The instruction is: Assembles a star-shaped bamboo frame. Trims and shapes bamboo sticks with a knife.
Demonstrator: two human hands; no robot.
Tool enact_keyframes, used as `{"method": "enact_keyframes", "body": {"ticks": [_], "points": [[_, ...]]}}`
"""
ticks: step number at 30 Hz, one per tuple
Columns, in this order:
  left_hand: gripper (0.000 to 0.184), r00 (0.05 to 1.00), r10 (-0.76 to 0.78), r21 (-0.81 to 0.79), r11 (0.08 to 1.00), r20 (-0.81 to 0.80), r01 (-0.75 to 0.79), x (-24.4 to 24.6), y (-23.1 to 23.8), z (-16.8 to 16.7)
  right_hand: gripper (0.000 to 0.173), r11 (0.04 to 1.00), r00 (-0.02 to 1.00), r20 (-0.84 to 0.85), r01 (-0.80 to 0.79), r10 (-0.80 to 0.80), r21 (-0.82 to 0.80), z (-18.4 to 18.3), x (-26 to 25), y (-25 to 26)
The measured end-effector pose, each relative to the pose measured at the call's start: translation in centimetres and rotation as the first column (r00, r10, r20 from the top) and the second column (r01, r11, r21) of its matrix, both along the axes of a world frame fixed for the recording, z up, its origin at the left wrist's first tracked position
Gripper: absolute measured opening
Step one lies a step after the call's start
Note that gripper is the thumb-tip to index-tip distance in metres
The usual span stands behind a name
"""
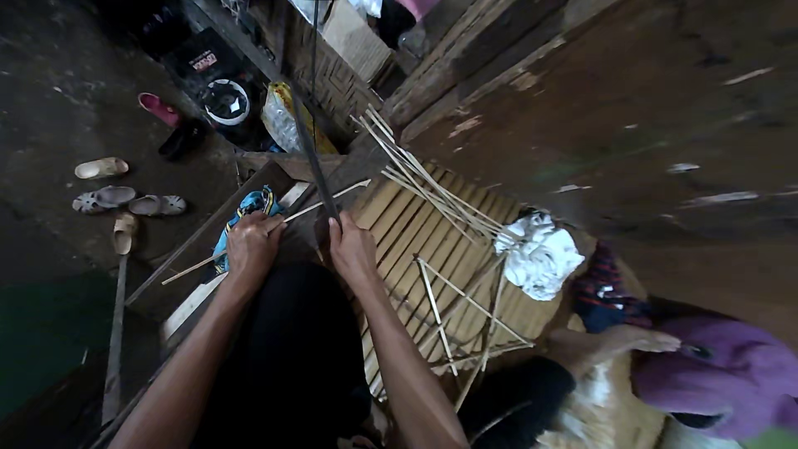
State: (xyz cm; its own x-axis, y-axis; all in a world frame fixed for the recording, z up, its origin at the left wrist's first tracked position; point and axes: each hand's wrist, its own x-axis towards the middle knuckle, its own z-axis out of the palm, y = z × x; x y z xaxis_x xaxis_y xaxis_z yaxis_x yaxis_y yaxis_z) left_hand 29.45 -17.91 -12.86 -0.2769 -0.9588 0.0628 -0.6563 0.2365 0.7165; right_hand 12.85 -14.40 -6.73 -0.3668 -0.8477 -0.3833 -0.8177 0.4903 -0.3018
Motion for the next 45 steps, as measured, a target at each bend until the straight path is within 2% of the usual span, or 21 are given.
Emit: {"method": "enact_keyframes", "body": {"ticks": [27, 34, 38, 42, 45], "points": [[0.016, 1.000, 0.001, 0.035, 0.999, -0.031, 0.000, -0.1, 0.0, -0.2, 0.035, 1.000, 0.997, -0.077, -0.003, 0.001, -0.030, -0.6, 1.2, 0.3], [0.015, 0.999, 0.021, -0.039, 0.999, -0.050, -0.023, -0.2, 0.3, -0.6, 0.035, 0.999, 0.994, -0.101, -0.037, 0.039, 0.012, -0.3, 1.1, -0.1], [0.016, 0.995, 0.031, -0.099, 0.994, -0.094, -0.040, 0.2, 0.5, -0.3, 0.033, 0.992, 0.985, -0.153, -0.093, 0.078, -0.090, -0.1, 1.1, 0.2], [0.016, 0.997, 0.026, 0.002, 1.000, -0.072, -0.026, 0.3, 0.3, -0.9, 0.040, 0.993, 0.990, -0.106, -0.080, 0.089, 0.084, -0.7, 0.9, -0.7], [0.016, 0.997, 0.022, 0.025, 1.000, -0.070, -0.020, 0.4, 0.4, -0.7, 0.038, 0.992, 0.990, -0.108, -0.085, 0.095, 0.093, -0.1, 1.0, -0.6]]}}
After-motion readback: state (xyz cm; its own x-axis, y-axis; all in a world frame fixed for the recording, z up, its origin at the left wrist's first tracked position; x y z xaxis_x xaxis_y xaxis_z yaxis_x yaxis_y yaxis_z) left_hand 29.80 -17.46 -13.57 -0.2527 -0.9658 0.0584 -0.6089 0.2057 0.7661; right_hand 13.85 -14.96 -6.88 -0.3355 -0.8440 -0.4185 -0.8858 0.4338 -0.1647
